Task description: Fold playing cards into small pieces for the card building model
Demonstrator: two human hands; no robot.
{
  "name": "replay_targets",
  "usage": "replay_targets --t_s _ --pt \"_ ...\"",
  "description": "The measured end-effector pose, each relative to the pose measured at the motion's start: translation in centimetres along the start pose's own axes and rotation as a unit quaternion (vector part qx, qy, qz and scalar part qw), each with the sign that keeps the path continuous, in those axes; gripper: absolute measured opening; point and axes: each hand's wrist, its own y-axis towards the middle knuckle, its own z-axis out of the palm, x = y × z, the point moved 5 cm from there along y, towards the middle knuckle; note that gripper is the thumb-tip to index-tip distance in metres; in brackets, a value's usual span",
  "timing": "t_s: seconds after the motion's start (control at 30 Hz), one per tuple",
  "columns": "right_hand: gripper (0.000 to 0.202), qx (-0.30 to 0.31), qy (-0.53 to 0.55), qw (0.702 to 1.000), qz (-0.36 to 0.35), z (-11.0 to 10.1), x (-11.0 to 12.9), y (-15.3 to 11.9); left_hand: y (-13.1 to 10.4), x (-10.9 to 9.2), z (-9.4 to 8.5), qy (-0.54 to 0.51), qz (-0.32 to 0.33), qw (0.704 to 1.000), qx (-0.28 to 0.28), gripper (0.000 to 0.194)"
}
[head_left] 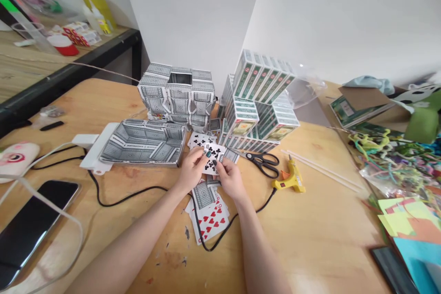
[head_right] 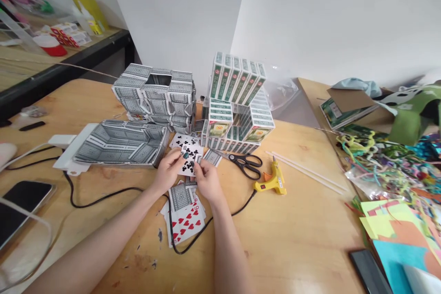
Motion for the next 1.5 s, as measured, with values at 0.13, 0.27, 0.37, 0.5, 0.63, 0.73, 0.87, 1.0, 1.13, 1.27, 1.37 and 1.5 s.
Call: replay_targets --t_s 0.13,0.27,0.37,0.5,0.63,0.73,0.87,1.0,1.13,1.27,1.37,1.5 --pt "0.036 0.039 0.017 0.999 0.012 0.6 -0.1 0.0 -0.2 0.9 0.6 -0.088 -0.118 0.988 0.039 0.026" --pt "0.028 0.039 -0.012 0.999 0.006 1.0 -0.4 0.0 -0.2 1.3 0.5 -0.088 -0.148 0.985 0.024 0.029" --pt "0.024 0.026 -0.037 0.999 0.003 1.1 -0.6 -0.1 0.0 1.4 0.3 -0.07 -0.136 0.988 0.005 0.029" --pt "0.023 0.016 -0.067 0.998 -0.002 1.0 -0.6 0.0 -0.2 1.9 0.4 -0.069 -0.152 0.986 -0.005 0.026" --pt "0.025 0.019 -0.082 0.996 -0.003 1.0 -0.5 0.0 -0.4 2.0 0.4 -0.08 -0.157 0.984 -0.013 0.023" --pt "0.03 0.025 -0.08 0.997 -0.001 1.0 -0.5 -0.1 -0.4 1.8 0.5 -0.092 -0.152 0.984 -0.011 0.021" --pt "0.031 0.037 -0.067 0.997 0.008 1.1 -0.4 -0.1 -0.5 1.7 1.0 -0.146 -0.192 0.97 0.006 0.021" --pt "0.03 0.045 -0.058 0.997 0.019 1.2 -0.4 0.0 -0.5 1.6 0.9 -0.156 -0.216 0.964 0.003 0.023" --pt "0.028 0.065 -0.038 0.997 0.016 1.3 -0.6 0.0 -0.2 1.8 0.9 -0.16 -0.242 0.956 0.043 0.025" --pt "0.03 0.072 -0.065 0.995 0.019 1.3 -0.6 0.0 -0.2 1.8 0.9 -0.159 -0.255 0.953 0.051 0.026" --pt "0.03 0.073 -0.083 0.994 0.015 1.3 -0.4 -0.1 -0.3 1.5 1.0 -0.173 -0.249 0.952 0.053 0.024" --pt "0.031 0.071 -0.085 0.994 0.009 1.4 -0.2 -0.2 -0.4 1.0 1.3 -0.209 -0.229 0.948 0.076 0.022"
